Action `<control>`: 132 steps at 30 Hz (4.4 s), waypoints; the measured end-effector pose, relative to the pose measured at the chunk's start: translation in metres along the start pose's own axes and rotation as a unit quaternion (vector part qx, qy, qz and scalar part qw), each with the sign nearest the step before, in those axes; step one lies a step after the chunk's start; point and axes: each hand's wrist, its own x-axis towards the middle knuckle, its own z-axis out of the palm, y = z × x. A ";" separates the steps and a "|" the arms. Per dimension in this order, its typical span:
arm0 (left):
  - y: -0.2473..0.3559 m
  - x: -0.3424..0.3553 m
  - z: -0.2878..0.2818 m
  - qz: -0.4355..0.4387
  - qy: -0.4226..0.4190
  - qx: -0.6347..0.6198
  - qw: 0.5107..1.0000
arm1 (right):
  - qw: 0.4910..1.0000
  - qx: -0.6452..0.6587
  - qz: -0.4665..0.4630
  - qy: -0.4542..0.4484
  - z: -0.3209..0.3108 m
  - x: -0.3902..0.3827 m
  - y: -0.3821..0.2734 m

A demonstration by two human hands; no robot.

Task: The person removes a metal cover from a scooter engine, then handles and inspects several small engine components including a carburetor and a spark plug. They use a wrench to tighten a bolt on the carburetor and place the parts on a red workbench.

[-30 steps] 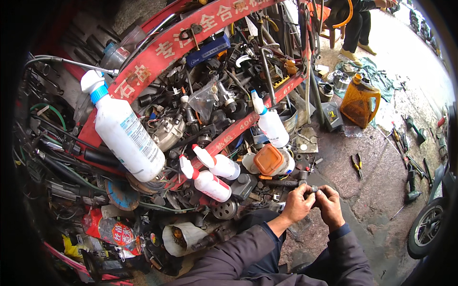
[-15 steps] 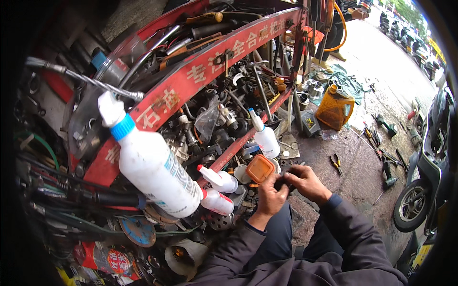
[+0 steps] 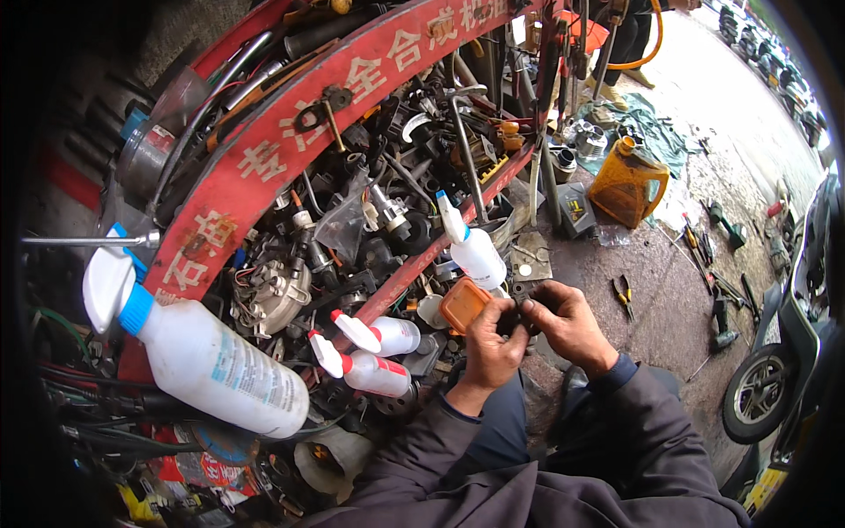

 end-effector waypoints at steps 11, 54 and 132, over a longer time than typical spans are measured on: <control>-0.012 0.012 -0.034 -0.030 0.147 0.098 0.984 | 0.987 -0.025 0.008 -0.158 -0.005 0.068 0.019; 0.076 -0.127 -0.032 -0.030 0.536 0.149 0.831 | 0.857 -0.187 -0.288 -0.385 0.219 0.136 -0.043; 0.063 -0.123 -0.050 -0.032 0.658 -0.185 0.729 | 0.718 -0.368 -0.522 -0.278 0.284 0.159 -0.057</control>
